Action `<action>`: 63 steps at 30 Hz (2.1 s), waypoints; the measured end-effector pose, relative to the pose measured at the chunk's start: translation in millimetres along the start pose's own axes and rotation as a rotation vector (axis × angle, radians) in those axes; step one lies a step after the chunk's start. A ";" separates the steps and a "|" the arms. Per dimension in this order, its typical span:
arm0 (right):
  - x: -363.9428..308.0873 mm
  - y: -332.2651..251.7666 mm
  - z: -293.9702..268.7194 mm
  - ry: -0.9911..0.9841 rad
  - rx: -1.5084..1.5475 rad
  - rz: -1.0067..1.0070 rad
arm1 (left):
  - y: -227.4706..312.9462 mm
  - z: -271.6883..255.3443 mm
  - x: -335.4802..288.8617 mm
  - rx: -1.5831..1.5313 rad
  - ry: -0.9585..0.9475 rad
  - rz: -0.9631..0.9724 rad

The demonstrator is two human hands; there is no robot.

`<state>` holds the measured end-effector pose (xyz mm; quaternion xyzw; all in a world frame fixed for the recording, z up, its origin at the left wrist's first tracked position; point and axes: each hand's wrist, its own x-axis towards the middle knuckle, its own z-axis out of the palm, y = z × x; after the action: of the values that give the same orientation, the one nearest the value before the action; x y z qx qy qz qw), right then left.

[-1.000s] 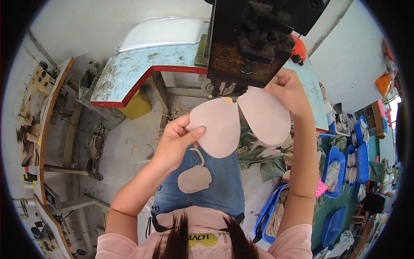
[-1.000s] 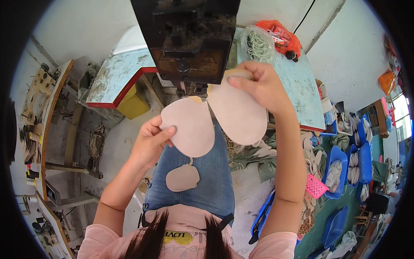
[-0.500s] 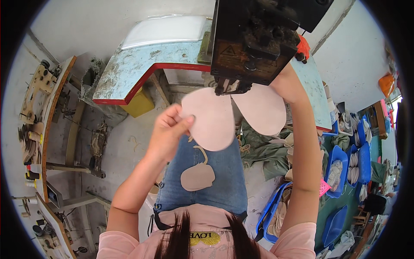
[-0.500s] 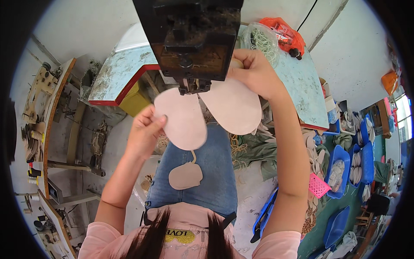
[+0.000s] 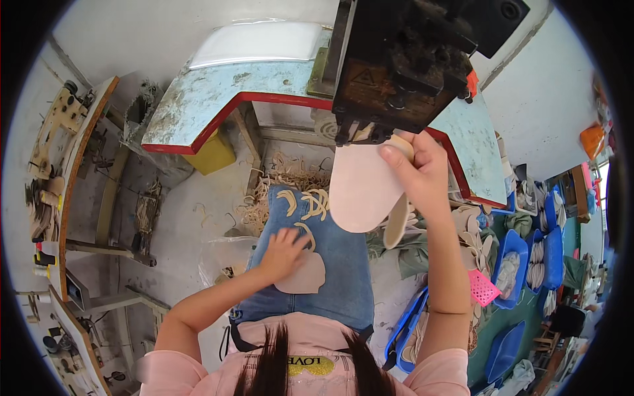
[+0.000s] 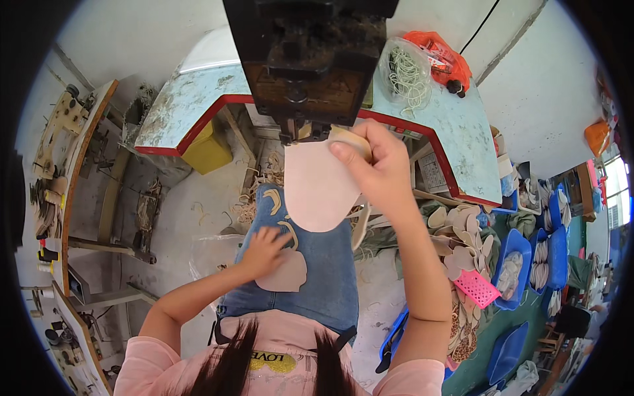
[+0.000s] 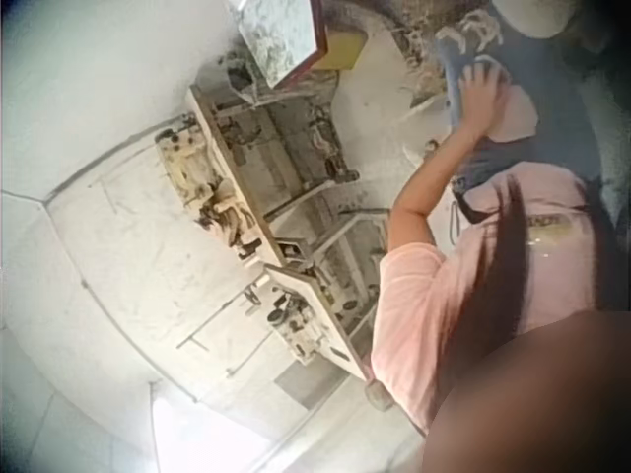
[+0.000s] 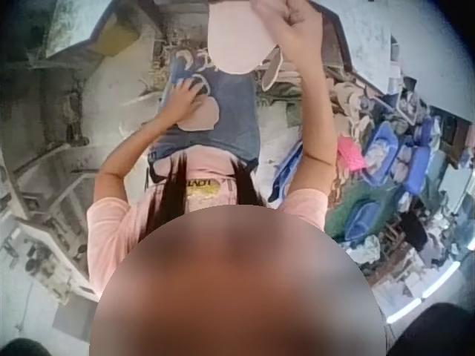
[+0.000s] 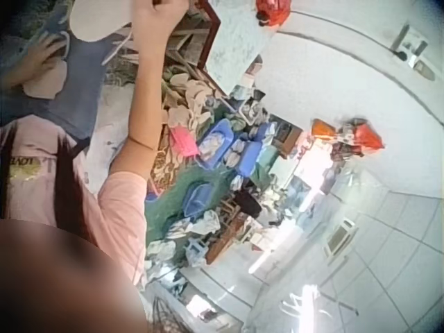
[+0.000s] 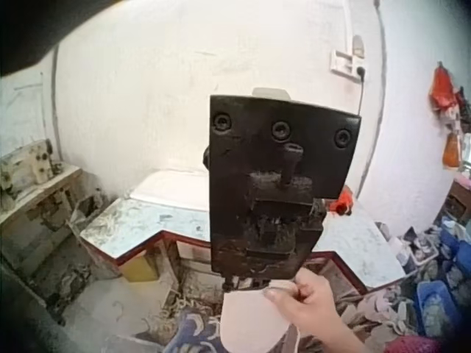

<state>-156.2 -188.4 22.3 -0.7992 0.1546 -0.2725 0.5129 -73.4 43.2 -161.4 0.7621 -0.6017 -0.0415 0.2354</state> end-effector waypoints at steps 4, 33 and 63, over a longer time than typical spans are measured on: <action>-14.5 1.7 24.6 0.110 0.157 -0.056 | -13.9 -53.8 61.5 -0.694 0.100 -0.177; -31.2 20.1 -53.0 -0.120 0.199 0.315 | 45.7 -146.5 109.0 -1.543 0.024 -0.376; 35.0 -8.7 -17.6 -0.131 0.168 0.013 | 9.8 -147.6 102.6 -1.266 0.539 -0.340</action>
<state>-138.8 -216.1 45.6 -0.7685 0.1026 -0.2282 0.5889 -3.1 -8.9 -4.1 0.5460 -0.2553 -0.2295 0.7642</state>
